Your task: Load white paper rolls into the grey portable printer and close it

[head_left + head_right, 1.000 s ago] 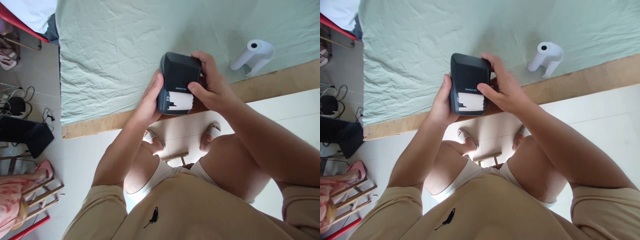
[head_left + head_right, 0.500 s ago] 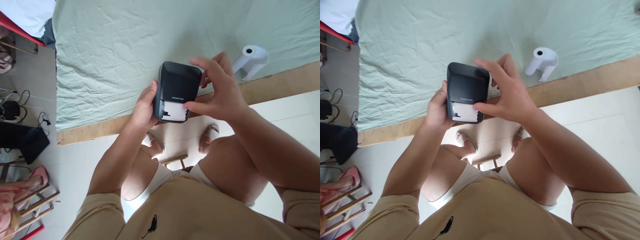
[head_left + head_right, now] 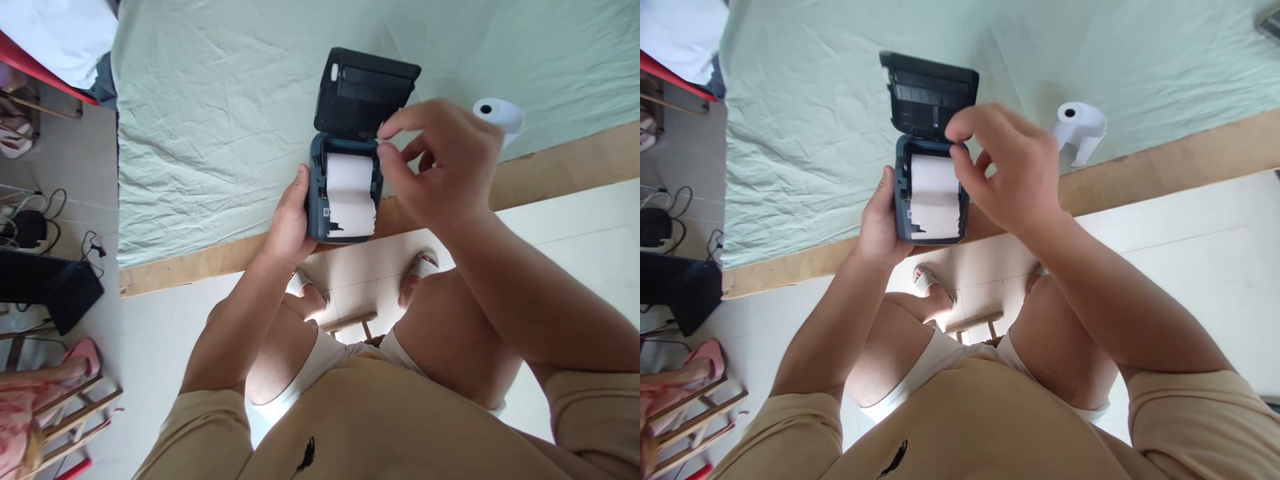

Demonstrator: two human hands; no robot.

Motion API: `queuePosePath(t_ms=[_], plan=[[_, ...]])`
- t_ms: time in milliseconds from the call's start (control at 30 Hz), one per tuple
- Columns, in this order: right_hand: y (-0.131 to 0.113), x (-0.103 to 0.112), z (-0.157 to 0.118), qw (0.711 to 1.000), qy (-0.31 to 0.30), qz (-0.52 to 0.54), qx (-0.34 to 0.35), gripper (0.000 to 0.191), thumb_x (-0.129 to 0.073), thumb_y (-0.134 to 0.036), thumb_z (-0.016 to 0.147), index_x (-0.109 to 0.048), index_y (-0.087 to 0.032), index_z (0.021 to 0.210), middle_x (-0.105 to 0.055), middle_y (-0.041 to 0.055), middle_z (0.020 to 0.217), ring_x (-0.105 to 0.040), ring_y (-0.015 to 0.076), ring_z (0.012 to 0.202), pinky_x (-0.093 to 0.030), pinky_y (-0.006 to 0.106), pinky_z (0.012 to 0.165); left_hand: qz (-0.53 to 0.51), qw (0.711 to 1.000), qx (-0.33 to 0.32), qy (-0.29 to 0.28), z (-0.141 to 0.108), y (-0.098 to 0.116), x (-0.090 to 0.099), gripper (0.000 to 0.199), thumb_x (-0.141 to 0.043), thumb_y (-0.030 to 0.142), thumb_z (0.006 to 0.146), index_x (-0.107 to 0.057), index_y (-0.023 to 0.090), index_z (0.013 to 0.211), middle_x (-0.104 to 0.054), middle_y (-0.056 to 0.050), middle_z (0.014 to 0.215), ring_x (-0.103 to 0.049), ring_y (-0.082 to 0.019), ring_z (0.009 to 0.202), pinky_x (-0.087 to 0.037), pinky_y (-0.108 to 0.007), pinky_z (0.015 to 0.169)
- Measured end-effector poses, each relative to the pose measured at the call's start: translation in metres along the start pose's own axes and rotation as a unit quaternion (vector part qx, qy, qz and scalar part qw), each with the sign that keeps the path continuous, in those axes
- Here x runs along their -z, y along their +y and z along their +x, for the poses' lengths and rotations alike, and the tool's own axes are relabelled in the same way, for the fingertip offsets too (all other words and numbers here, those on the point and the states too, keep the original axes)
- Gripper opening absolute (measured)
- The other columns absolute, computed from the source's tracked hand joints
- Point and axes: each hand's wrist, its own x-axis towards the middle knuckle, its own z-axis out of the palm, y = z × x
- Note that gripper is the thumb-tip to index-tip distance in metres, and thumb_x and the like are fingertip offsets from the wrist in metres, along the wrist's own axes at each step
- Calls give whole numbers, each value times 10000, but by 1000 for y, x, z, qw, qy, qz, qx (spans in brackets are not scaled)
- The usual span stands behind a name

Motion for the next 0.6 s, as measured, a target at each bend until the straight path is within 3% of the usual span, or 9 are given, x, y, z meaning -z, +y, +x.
queuePosePath(t_ms=[100,267,433,500,600], plan=[[-4,1,5,992,-92,-88,-3,160,-613,-382,979,-747,-295,982,-800,27,959,-673,224,763,-500,412,667,8,1000,-4,0,-2,1,-1,571,-512,747,1019,-761,239,1094,-840,-93,1163,-627,-355,1514,-551,-526,1245],[-15,8,7,969,-196,-152,9,211,-571,-363,988,-746,-275,908,-798,28,1055,-636,227,766,-380,402,623,-4,999,-3,-54,-5,2,-5,674,-490,839,974,-759,238,1117,-825,-109,1171,-560,-384,1581,-534,-542,1271],[-23,8,14,949,-242,-201,0,204,-655,-348,918,-702,-309,1112,-734,47,835,-533,241,651,-227,379,573,38,999,-30,-13,-9,1,-7,575,-559,791,978,-735,244,1013,-785,-81,1073,-597,-389,1548,-575,-543,1224],[-22,14,14,953,-247,-174,19,288,-690,-295,869,-681,-334,1154,-701,16,768,-518,226,626,-257,377,573,50,998,-31,-26,-10,1,-7,529,-590,750,988,-733,241,972,-783,-73,1048,-604,-381,1543,-595,-526,1203],[-11,34,10,978,-198,-35,57,360,-727,-278,843,-693,-356,1193,-748,-18,914,-542,159,596,-385,371,582,35,998,-48,-26,-10,1,-6,540,-594,753,986,-744,234,980,-798,-76,1135,-578,-376,1570,-596,-514,1214]])
